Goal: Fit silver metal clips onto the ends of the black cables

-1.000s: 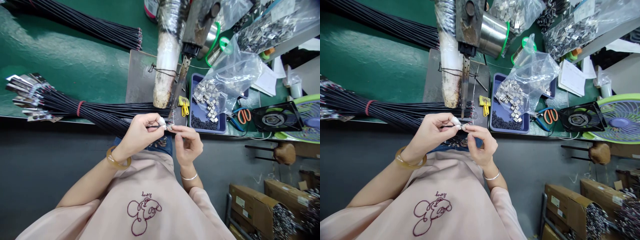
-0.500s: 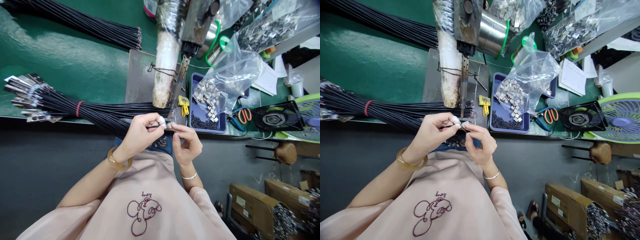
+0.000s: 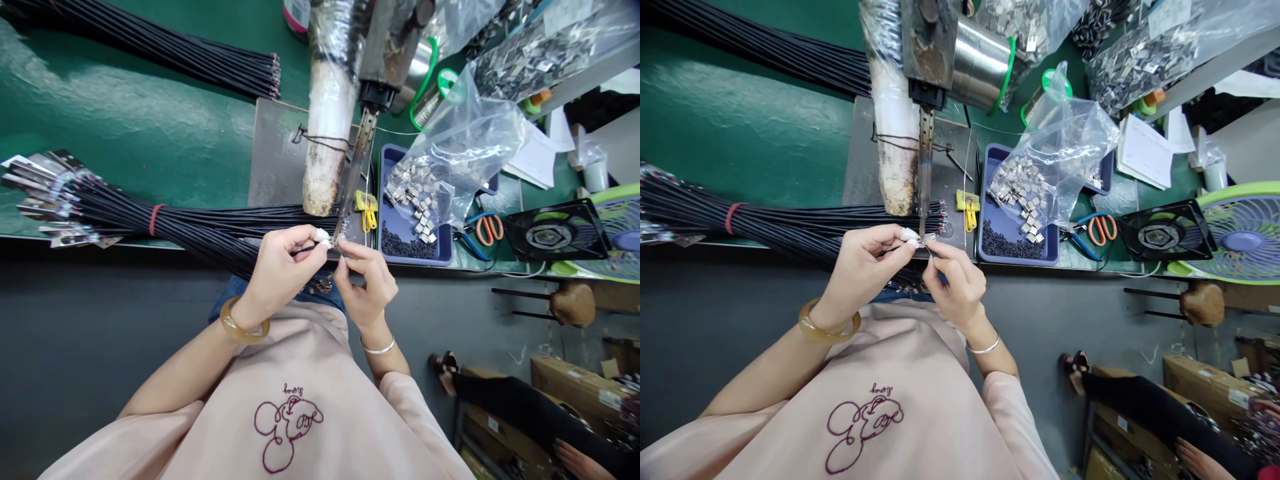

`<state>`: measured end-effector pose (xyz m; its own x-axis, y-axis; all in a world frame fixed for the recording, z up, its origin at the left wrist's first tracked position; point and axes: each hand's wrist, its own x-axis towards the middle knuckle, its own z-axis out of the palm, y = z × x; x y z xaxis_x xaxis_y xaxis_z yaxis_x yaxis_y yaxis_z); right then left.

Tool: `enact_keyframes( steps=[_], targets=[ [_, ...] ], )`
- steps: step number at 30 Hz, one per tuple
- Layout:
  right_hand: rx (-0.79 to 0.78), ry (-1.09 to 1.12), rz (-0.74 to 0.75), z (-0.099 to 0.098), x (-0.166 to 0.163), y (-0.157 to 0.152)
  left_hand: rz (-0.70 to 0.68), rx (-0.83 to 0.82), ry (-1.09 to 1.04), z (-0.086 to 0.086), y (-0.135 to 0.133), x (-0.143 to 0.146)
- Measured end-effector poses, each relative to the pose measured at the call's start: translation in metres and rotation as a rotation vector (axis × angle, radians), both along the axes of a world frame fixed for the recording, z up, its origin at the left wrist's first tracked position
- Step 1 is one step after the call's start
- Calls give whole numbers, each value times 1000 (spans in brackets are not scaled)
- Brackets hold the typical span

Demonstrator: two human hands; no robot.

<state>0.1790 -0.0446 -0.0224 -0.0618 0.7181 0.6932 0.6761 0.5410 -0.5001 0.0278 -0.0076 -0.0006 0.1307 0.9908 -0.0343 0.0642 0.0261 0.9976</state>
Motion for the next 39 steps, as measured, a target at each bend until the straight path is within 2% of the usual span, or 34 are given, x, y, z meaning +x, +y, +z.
enact_keyframes(
  steps=[7,16,22,25,29,31,36,39],
  targets=[
    [50,-63,-22,4,0,3,30,19,19,4,0,2],
    [88,-166,-32,5,0,1,1,11,32,6,0,1],
    [101,-138,-12,6,1,1,-7,21,28,5,-1,1],
    [27,-49,-54,10,3,1,-20,49,44,4,-2,0],
    [-256,145,-4,18,6,2,-40,107,56,2,-5,-1],
    [-330,189,29,20,6,2,-29,92,51,1,-5,-1],
    [-218,93,17,22,3,4,16,60,34,1,-3,1],
    [-205,74,20,23,1,6,34,76,32,3,-1,2]
  ],
)
